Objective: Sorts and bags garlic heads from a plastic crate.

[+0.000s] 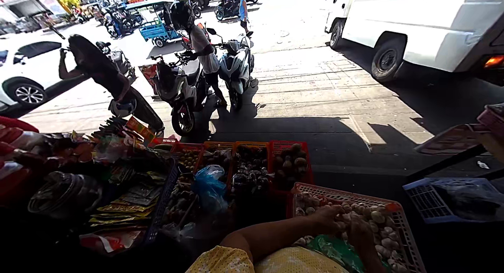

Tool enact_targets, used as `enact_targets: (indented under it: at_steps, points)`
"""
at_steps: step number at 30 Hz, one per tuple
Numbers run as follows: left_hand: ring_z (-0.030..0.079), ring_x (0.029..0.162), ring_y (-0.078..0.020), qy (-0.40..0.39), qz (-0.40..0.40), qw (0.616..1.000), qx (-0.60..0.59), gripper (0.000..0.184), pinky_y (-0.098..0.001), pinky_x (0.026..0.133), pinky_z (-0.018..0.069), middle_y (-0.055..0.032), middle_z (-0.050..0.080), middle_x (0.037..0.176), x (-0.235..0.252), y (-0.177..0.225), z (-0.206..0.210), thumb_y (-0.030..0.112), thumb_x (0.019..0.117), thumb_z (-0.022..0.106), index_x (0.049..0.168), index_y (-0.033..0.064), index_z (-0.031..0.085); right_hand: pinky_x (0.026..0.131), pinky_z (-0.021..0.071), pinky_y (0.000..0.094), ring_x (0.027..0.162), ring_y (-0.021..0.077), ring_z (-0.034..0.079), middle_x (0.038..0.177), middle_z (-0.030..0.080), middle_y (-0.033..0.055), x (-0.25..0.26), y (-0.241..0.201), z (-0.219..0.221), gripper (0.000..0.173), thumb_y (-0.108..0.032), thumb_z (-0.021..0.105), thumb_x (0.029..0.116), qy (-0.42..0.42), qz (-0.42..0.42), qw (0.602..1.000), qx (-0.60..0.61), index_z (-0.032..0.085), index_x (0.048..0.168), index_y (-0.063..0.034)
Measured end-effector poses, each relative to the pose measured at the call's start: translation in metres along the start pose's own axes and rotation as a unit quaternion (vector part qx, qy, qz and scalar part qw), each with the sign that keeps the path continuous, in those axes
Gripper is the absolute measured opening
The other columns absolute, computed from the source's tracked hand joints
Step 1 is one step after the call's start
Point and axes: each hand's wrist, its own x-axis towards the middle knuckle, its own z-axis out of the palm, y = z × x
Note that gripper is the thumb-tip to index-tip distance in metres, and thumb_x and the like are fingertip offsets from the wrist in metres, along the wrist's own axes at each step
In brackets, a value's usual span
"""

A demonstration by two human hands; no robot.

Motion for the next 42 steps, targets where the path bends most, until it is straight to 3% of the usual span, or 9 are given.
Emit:
enact_targets:
  at_steps: [2,6,9,12,18,25,30,37,42]
  points:
    - [0.059,0.123,-0.0435,0.006,0.007,1.000,-0.006,0.046,-0.0565,0.106,0.0457,-0.0321,0.059,0.131,-0.002,-0.002,0.002,0.014,0.1016,0.062,0.141,-0.0062,0.049,0.075,0.0490,0.0540,0.076,0.0304,0.059,0.087,0.062,0.0240,0.003,-0.004,-0.001,0.048,-0.025,0.034,0.1122,-0.012,-0.004,1.000,-0.019,0.064,0.106,0.0130]
    - [0.062,0.119,-0.0409,0.034,0.008,0.997,-0.063,0.045,-0.0538,0.104,0.0475,-0.0310,0.061,0.128,-0.002,-0.006,0.001,0.021,0.1048,0.058,0.141,-0.0051,0.050,0.041,0.0394,0.0272,0.043,0.0087,0.043,0.061,0.050,0.0005,0.002,-0.004,0.001,0.030,-0.022,0.037,0.1090,-0.071,0.033,0.990,0.115,0.059,0.102,-0.0033]
    - [0.063,0.117,-0.0386,0.049,0.004,0.994,-0.100,0.043,-0.0528,0.103,0.0477,-0.0293,0.062,0.128,-0.004,-0.005,-0.002,0.021,0.1052,0.057,0.140,-0.0030,0.052,0.034,0.0347,0.0257,0.037,0.0086,0.038,0.054,0.048,-0.0003,0.002,-0.002,0.006,0.027,-0.021,0.037,0.1102,-0.096,0.055,0.978,0.180,0.056,0.098,-0.0073]
    - [0.062,0.118,-0.0386,0.043,0.019,0.996,-0.071,0.043,-0.0528,0.103,0.0474,-0.0287,0.062,0.129,-0.002,-0.005,-0.004,0.019,0.1038,0.059,0.141,-0.0016,0.053,0.036,0.0418,0.0270,0.041,0.0095,0.046,0.067,0.055,0.0030,0.000,-0.003,0.002,0.027,-0.012,0.041,0.1055,-0.124,0.049,0.969,0.207,0.049,0.130,-0.0048]
    - [0.057,0.125,-0.0438,0.026,0.060,0.998,0.025,0.045,-0.0533,0.109,0.0431,-0.0318,0.060,0.131,0.000,-0.010,-0.005,0.009,0.0971,0.064,0.140,-0.0031,0.057,0.043,0.0472,0.0304,0.051,0.0139,0.057,0.073,0.064,0.0045,-0.005,-0.001,-0.002,0.047,-0.039,0.024,0.1120,-0.121,0.123,0.953,0.250,0.060,0.117,-0.0090]
    - [0.063,0.118,-0.0427,0.047,0.040,0.998,0.029,0.078,-0.0538,0.102,0.0505,-0.0331,0.059,0.130,0.002,-0.017,0.002,0.010,0.0866,0.076,0.148,-0.0096,0.032,0.035,0.0287,0.0237,0.037,0.0072,0.031,0.053,0.037,-0.0039,-0.007,-0.003,0.006,0.039,-0.038,0.031,0.1126,-0.138,0.093,0.973,0.162,0.056,0.095,-0.0133]
    - [0.061,0.119,-0.0418,0.039,0.087,0.994,0.057,0.059,-0.0544,0.104,0.0486,-0.0303,0.061,0.127,0.008,-0.019,0.005,0.011,0.0866,0.075,0.137,-0.0078,0.050,0.035,0.0266,0.0231,0.036,0.0064,0.029,0.049,0.036,-0.0050,-0.003,0.003,0.004,0.044,-0.037,0.029,0.1115,-0.106,0.118,0.970,0.184,0.055,0.084,-0.0151]
    - [0.068,0.111,-0.0349,0.012,0.052,0.997,0.049,0.049,-0.0489,0.101,0.0518,-0.0272,0.067,0.118,0.006,-0.015,0.003,0.013,0.0989,0.062,0.140,-0.0106,0.047,0.059,0.0489,0.0351,0.065,0.0153,0.054,0.090,0.060,0.0105,-0.004,-0.012,-0.001,0.041,-0.025,0.032,0.1117,-0.067,0.072,0.991,0.085,0.059,0.126,0.0028]
    - [0.066,0.091,-0.0209,0.012,-0.057,0.977,-0.205,0.047,-0.0407,0.086,0.0562,-0.0170,0.067,0.105,0.014,-0.036,0.017,0.017,0.1010,0.064,0.140,-0.0008,0.045,0.051,0.0466,0.0323,0.055,0.0151,0.051,0.077,0.057,0.0091,-0.004,0.013,-0.007,0.032,-0.026,0.038,0.1127,-0.076,0.088,0.977,0.181,0.055,0.127,-0.0022]
